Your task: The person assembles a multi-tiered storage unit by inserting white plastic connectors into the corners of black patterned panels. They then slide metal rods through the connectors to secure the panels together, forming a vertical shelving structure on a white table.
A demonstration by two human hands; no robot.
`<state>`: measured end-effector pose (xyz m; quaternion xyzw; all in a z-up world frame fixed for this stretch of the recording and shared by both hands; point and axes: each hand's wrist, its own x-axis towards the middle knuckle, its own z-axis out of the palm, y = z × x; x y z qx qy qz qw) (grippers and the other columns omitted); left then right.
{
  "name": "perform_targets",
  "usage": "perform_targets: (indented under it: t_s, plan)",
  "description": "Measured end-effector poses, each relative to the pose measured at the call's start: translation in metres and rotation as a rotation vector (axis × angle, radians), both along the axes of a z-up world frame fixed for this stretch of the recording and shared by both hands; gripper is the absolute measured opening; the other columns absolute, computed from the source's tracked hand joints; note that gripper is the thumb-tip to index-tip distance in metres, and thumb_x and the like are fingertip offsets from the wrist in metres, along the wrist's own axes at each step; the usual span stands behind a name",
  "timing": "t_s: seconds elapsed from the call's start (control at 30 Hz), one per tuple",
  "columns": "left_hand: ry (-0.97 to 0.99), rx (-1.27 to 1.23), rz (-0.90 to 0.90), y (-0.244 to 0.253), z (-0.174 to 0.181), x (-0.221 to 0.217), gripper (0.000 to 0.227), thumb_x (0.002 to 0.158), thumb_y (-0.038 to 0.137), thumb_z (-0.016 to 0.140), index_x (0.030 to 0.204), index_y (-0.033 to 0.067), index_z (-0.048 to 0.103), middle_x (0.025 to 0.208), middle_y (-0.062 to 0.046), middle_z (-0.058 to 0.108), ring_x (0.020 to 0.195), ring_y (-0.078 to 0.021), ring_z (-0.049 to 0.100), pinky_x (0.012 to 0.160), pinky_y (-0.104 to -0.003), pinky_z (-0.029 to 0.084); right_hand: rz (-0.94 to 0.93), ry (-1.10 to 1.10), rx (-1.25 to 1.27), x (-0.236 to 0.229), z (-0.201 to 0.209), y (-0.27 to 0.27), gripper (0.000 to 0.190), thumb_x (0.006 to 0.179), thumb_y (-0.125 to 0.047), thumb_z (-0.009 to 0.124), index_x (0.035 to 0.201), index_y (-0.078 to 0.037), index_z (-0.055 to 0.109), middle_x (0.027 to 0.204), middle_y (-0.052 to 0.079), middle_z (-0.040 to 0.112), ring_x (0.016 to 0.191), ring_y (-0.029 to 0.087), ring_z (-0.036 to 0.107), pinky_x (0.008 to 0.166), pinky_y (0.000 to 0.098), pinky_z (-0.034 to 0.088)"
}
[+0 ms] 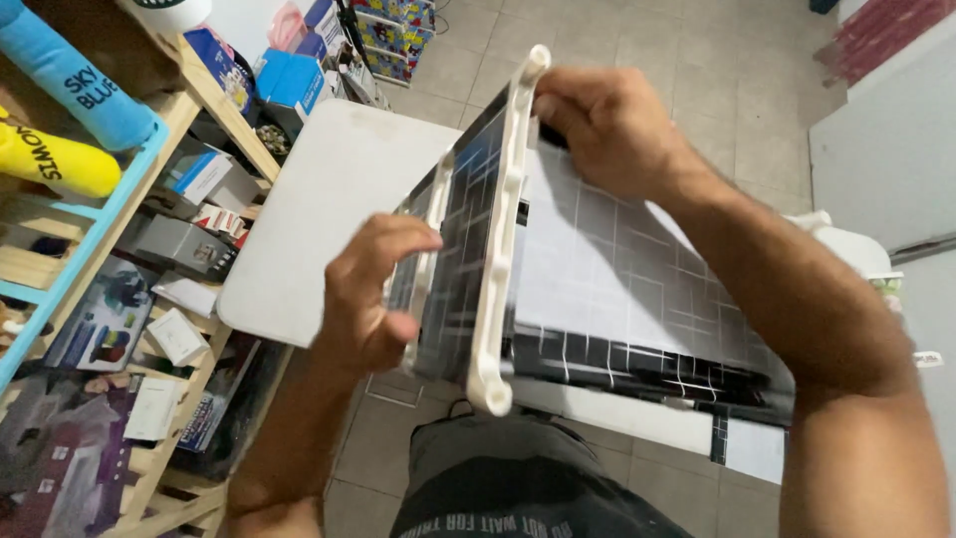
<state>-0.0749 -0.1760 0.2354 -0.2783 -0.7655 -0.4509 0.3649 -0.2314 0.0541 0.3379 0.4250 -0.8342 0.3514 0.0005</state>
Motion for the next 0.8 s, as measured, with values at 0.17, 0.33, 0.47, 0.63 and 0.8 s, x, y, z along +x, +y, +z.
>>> perform_targets:
  t_s: [0.17, 0.33, 0.47, 0.63, 0.8]
  plan:
    - [-0.203, -0.077, -0.111, -0.006, -0.024, 0.020, 0.092, 0.090, 0.082, 0.040, 0.142, 0.0056, 0.047, 0.140, -0.024, 0.057, 0.130, -0.0396, 0.061, 0.107, -0.055, 0.056, -0.297, -0.225, 0.061, -0.023, 0.007, 0.016, 0.026, 0.113, -0.013, 0.048, 0.109, -0.009, 0.073, 0.091, -0.002, 0.072, 0.075, 0.010, 0.063, 0.064, 0.0255, 0.050]
    - [0.025, -0.218, 0.339, 0.000, -0.075, -0.031, 0.059, 0.109, 0.041, 0.038, 0.092, -0.0032, 0.073, 0.105, -0.021, 0.077, 0.083, -0.0378, 0.076, 0.061, -0.046, 0.057, -0.524, -0.271, 0.078, -0.032, -0.007, 0.039, 0.026, 0.115, -0.020, 0.050, 0.103, -0.012, 0.071, 0.076, 0.000, 0.062, 0.058, 0.011, 0.057, 0.046, 0.0280, 0.046]
    - [0.155, -0.217, 0.281, 0.016, -0.029, -0.038, 0.062, 0.109, 0.045, 0.036, 0.066, 0.0060, 0.055, 0.093, -0.023, 0.077, 0.065, -0.0286, 0.072, 0.053, -0.040, 0.057, -0.559, -0.219, 0.127, -0.034, 0.000, 0.077, 0.024, 0.116, -0.020, 0.052, 0.106, -0.007, 0.070, 0.086, 0.003, 0.066, 0.072, 0.015, 0.062, 0.060, 0.0320, 0.051]
    - [0.029, -0.592, -0.010, 0.040, 0.021, -0.049, 0.050, 0.101, 0.050, 0.061, 0.072, 0.0094, 0.062, 0.076, -0.005, 0.061, 0.071, -0.0251, 0.060, 0.078, -0.044, 0.051, -0.683, 0.003, 0.301, -0.009, 0.021, 0.101, 0.023, 0.111, -0.016, 0.059, 0.123, 0.001, 0.069, 0.119, 0.018, 0.070, 0.101, 0.029, 0.068, 0.077, 0.0413, 0.060]
    - [-0.131, -0.933, -0.104, 0.084, 0.027, -0.057, 0.051, 0.094, 0.062, 0.069, 0.076, 0.0141, 0.074, 0.075, -0.001, 0.070, 0.071, -0.0212, 0.066, 0.083, -0.041, 0.048, -0.054, 0.424, 0.283, 0.078, 0.036, 0.119, 0.023, 0.100, -0.010, 0.068, 0.117, 0.005, 0.069, 0.114, 0.023, 0.073, 0.101, 0.033, 0.073, 0.088, 0.0439, 0.062]
